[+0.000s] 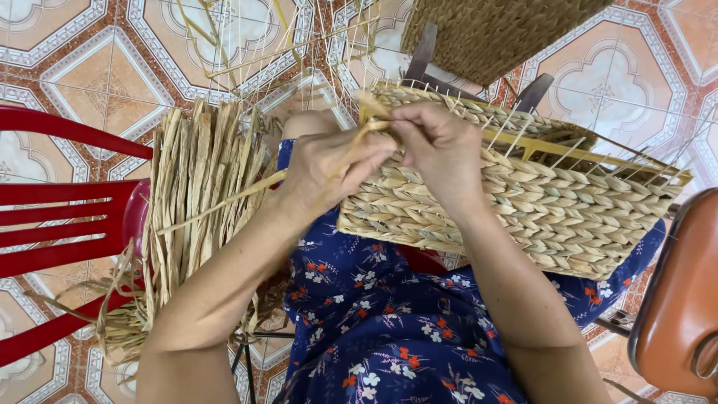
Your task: The person weaves dried plant fiber strips around the wire frame and rim of a basket by hand.
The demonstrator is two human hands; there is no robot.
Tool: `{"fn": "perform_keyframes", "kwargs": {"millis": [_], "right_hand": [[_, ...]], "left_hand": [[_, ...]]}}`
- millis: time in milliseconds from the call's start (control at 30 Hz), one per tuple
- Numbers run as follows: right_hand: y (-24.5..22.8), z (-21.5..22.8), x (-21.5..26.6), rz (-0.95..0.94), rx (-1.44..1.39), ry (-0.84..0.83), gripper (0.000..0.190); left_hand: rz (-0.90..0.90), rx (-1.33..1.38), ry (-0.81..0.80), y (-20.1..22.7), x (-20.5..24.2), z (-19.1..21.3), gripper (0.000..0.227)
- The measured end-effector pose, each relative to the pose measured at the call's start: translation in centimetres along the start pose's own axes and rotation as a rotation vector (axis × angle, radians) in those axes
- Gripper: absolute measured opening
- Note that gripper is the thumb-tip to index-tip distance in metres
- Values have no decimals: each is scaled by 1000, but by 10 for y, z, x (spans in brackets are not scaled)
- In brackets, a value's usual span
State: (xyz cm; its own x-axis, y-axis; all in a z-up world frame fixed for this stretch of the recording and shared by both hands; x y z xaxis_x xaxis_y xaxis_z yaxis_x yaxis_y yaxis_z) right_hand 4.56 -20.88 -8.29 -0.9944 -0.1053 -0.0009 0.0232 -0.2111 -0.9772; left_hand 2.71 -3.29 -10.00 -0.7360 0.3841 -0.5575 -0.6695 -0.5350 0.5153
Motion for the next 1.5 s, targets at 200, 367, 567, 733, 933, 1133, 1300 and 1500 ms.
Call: {"fn": "perform_keyframes", "kwargs": {"millis": [200,367,567,733,933,1133,1300,1500], "right_hand": [[-10,-2,7,328,320,-132,16],[2,-3,5,147,94,-20,9],[-11,3,-6,45,128,-77,5],[13,28,2,229,34,42,10],[-47,-4,12,712,470,-198,33],[-6,-11,-13,433,455,-202,13],[-11,-14,-8,363,400,-134,17],[-18,-16,4,432,475,-8,15]], "left_hand": [[386,-143,-165,7,-11,37,31],[399,-244,-283,-12,0,49,31],[230,-395,-206,25,-17,60,50],[-86,-357,-141,33,-18,52,37],[112,-405,-467,6,-23,67,17],[-128,-540,23,48,-49,132,27],[-71,-313,74,48,-26,77,36],[291,-240,-201,11,5,24,23]]}}
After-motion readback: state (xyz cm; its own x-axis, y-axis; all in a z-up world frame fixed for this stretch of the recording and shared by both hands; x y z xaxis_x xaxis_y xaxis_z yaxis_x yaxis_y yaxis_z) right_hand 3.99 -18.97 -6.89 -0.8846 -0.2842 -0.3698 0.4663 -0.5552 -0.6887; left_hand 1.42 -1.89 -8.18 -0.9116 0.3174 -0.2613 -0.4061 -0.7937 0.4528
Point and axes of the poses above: each hand's wrist, its own x-axis away from the middle knuckle, its own z-axis out of the back of the hand, y = z × x, the point moved 3 cm from there along -x, towards the middle knuckle, and after that the axes turned 7 degrees about -x, right-handed, at the moved point
